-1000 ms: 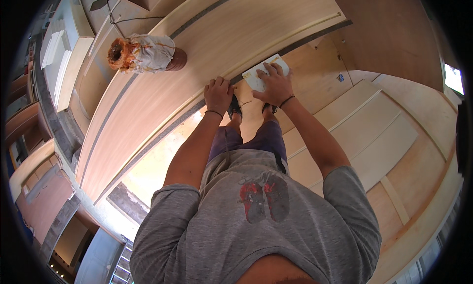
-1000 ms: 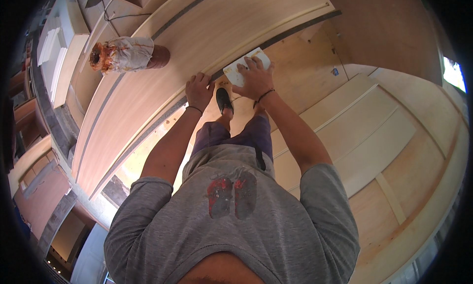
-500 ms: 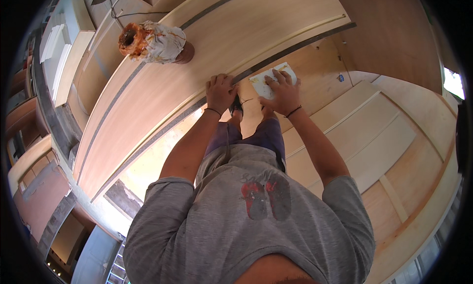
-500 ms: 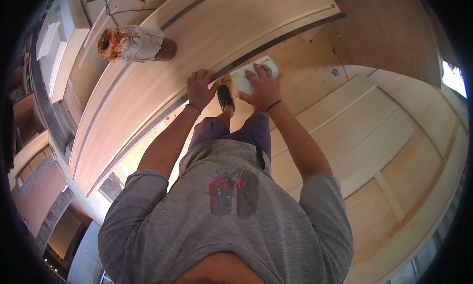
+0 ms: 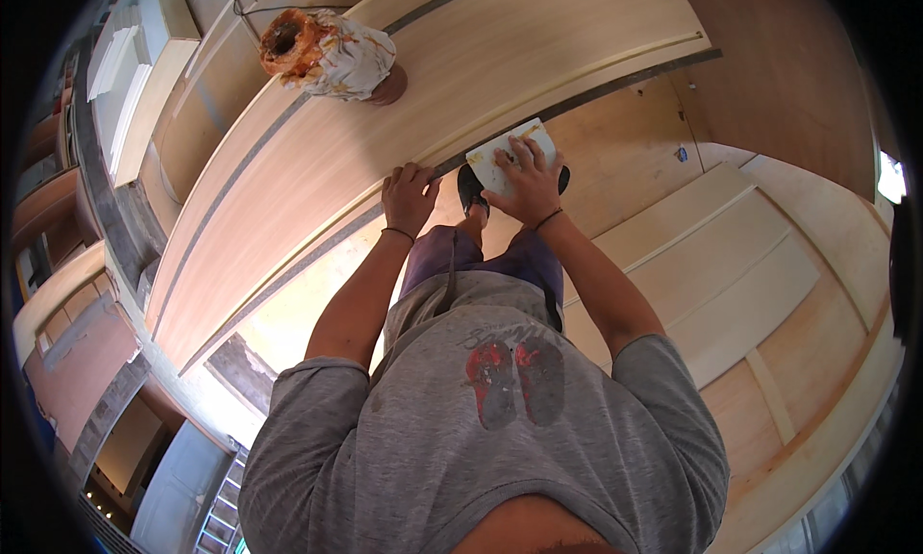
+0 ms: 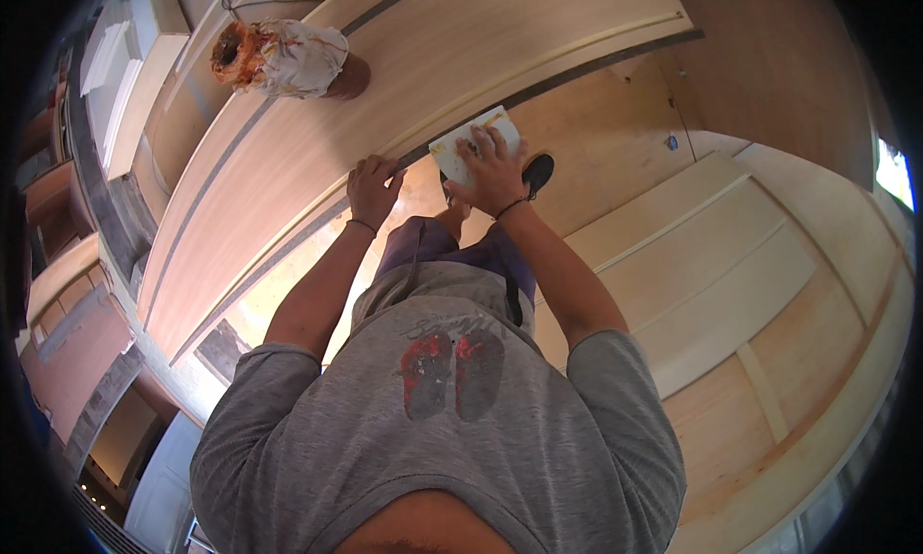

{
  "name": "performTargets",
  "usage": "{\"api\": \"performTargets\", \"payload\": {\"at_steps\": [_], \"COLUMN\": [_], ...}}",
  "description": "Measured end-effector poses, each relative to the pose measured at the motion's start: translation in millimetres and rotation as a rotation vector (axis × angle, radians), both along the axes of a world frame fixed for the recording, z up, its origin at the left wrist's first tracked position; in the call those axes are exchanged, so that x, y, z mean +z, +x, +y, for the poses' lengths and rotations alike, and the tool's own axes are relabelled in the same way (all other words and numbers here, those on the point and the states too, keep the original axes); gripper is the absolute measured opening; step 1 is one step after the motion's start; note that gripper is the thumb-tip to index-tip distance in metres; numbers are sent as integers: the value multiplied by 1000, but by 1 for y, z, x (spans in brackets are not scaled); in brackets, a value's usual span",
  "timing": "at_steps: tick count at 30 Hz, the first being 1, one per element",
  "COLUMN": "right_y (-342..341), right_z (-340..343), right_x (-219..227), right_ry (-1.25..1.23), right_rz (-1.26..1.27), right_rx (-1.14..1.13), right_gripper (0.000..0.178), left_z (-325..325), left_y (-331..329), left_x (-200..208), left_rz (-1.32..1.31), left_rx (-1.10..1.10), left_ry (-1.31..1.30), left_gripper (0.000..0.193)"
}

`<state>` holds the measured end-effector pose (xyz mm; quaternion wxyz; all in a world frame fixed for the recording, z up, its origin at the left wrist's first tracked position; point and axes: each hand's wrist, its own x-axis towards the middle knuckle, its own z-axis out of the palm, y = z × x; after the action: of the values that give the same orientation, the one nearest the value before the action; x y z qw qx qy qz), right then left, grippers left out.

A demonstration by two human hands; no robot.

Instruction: The person applies adhesive from a bottle onto a small wooden block and then wipes it across a long wooden board.

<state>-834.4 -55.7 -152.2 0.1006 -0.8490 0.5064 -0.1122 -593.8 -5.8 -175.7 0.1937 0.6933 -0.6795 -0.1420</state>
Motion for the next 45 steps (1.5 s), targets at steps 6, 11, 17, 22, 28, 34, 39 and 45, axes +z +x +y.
{"api": "performTargets", "payload": {"at_steps": [6, 11, 17, 22, 28, 34, 39, 45], "right_y": [1, 2, 14, 13, 15, -4, -7, 39], "right_z": [0, 2, -12, -10, -18, -3, 25, 46], "right_x": [-11, 17, 20, 28, 32, 29, 37, 18], "right_ry": [15, 198, 131, 240, 276, 344, 219, 123], "right_rz": [1, 117, 136, 211, 219, 263, 137, -66], "right_rx": [-6, -2, -21, -21, -28, -62, -71, 13], "right_gripper": [72, 77, 70, 76, 75, 70, 67, 72], "left_z": [-1, 1, -2, -1, -1, 1, 7, 42], "left_y": [-1, 2, 1, 3, 2, 1, 8, 48], "left_x": [1, -2, 1, -2, -2, -5, -2, 2], "left_rz": [-5, 4, -13, -7, -5, -31, -37, -83], "left_rx": [-9, -4, -19, -22, -35, -14, -50, -34], "left_ry": [11, 10, -4, -22, -13, 25, 54, 64], "left_gripper": [18, 16, 15, 16, 16, 18, 35, 41]}}
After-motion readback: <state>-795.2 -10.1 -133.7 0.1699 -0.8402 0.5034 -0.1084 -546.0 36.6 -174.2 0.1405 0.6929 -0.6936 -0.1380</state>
